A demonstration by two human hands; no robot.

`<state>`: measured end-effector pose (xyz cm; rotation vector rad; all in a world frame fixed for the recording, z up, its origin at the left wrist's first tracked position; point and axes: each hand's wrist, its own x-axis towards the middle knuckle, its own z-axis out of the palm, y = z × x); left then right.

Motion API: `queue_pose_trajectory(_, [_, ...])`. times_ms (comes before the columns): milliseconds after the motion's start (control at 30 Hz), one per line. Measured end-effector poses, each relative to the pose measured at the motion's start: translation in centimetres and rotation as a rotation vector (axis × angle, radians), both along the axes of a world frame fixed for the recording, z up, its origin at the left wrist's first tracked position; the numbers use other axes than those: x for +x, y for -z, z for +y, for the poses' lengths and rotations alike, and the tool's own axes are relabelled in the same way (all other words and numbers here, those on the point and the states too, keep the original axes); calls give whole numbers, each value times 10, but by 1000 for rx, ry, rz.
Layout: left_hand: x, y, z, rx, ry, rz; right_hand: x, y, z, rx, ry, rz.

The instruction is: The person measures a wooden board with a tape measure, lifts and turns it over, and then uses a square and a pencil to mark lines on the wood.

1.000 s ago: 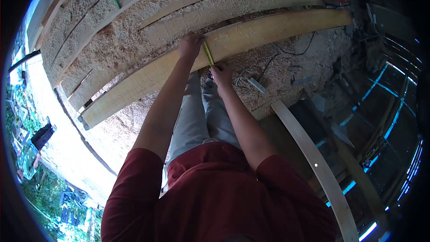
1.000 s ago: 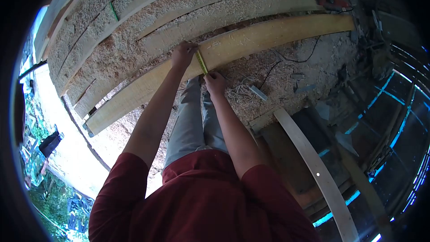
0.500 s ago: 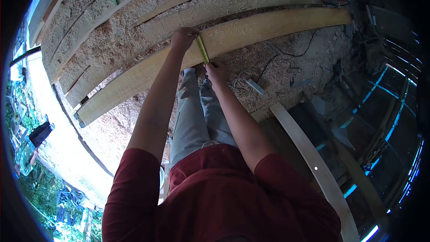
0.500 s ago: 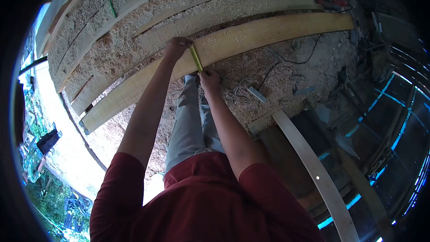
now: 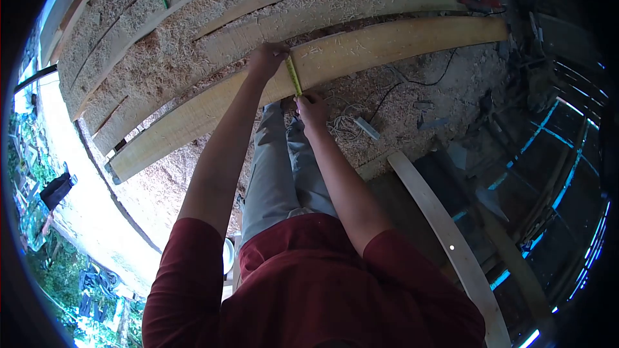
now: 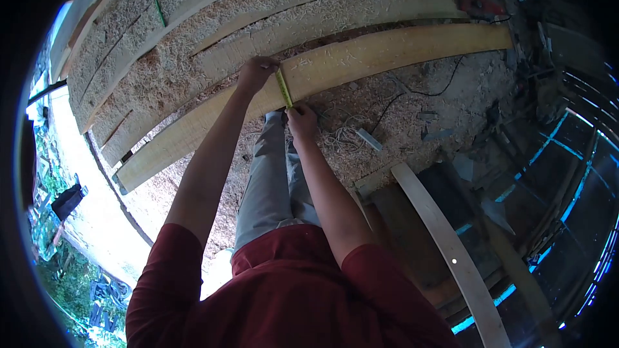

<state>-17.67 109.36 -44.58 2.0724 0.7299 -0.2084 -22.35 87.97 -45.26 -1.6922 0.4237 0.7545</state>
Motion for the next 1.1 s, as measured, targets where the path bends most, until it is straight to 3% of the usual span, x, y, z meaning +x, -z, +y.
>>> queue_pose_trajectory(233, [20,-6,-25,118,-4,-58,26,-3,-17,-45,22,74])
queue_pose_trajectory(467, [36,-1,-37,77,-21,-2,45,-5,-31,-47,3,65])
queue_pose_trajectory(567, [38,9,-41,51,-35,-132,48,-6,-32,-4,38,96])
queue_pose_trajectory(633, [45,-2,-44,-13,-35,45,52,-14,-30,-1,45,119])
queue_pose_trajectory(767, [44,-7,-38,-86,-21,81,55,-20,-32,9,51,140])
queue_pose_trajectory(933, [46,-1,-34,-66,11,-33,59,-13,-35,58,42,172])
queue_pose_trajectory(1033, [45,-3,-34,-156,-42,-66,54,-1,-39,-46,-15,64])
queue_pose_trajectory(1100, [45,0,-34,-150,-35,-48,53,9,-40,-108,-43,-196])
